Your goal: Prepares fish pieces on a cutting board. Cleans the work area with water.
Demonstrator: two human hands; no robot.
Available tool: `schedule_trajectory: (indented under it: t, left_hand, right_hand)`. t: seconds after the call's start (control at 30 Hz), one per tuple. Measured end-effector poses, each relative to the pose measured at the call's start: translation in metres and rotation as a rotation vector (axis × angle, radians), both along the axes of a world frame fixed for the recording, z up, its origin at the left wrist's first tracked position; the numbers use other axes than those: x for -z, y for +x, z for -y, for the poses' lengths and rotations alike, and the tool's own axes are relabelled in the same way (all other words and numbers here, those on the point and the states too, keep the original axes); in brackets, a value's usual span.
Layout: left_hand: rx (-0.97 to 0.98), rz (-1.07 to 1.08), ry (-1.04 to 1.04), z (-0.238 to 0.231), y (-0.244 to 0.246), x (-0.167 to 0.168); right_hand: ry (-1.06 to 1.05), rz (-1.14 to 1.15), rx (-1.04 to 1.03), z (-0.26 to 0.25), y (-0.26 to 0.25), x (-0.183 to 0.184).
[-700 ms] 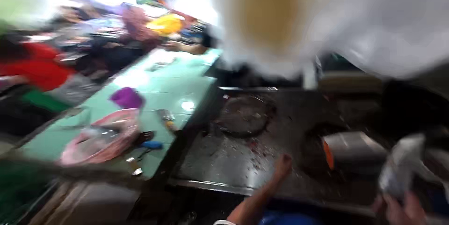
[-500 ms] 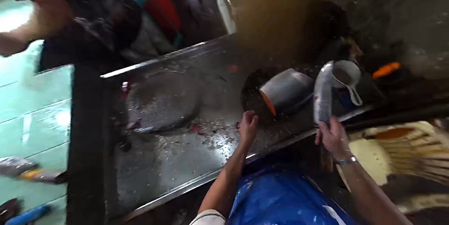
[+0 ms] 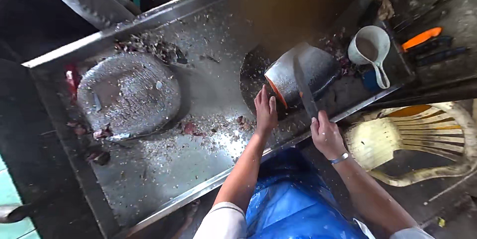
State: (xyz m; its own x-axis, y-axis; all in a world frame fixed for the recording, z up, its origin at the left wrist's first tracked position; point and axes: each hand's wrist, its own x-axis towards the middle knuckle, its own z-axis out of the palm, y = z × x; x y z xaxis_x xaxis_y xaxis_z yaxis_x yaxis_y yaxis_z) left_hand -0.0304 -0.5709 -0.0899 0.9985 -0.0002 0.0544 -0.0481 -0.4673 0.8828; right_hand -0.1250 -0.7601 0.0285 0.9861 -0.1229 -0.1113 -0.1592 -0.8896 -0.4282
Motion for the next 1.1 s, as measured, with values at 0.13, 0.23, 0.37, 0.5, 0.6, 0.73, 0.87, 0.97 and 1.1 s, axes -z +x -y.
schedule_trajectory:
  t: [0.13, 0.23, 0.37, 0.5, 0.6, 0.73, 0.87, 0.97, 1.1]
  left_hand:
    - [-0.004, 0.0, 0.015, -0.008, -0.003, -0.002]
    - [0.021, -0.009, 0.083, -0.002, -0.004, 0.002]
    - [0.016, -0.003, 0.06, 0.01, -0.004, -0.004]
    - [-0.017, 0.036, -0.276, 0.022, -0.032, -0.043]
    - [0.003, 0.142, -0.298, 0.03, -0.045, -0.061]
    - [-0.497, 0.03, -0.229, -0.042, -0.017, -0.047]
    - [-0.804, -0.098, 0.11, -0.166, -0.01, -0.042]
    - [-0.495, -0.092, 0.158, -0.162, -0.03, -0.063]
    - [-0.227, 0.048, -0.139, -0.057, -0.046, -0.079]
  right_hand:
    - [0.009, 0.06, 0.059, 0.016, 0.005, -0.011]
    - [-0.012, 0.005, 0.03, 0.018, 0.002, -0.004]
    - [0.006, -0.079, -0.016, 0.007, -0.002, 0.011]
    - [0.191, -0.136, -0.02, 0.0, -0.002, 0.013]
    - [0.351, -0.137, -0.074, -0.011, -0.006, 0.008]
    - [0.469, -0.167, -0.178, -0.026, -0.009, 0.003]
    - [0.435, -0.166, -0.136, -0.005, -0.021, 0.008]
    - [0.358, -0.236, -0.058, 0.011, -0.028, 0.006]
    - [0.29, -0.238, -0.048, 0.004, -0.019, 0.001]
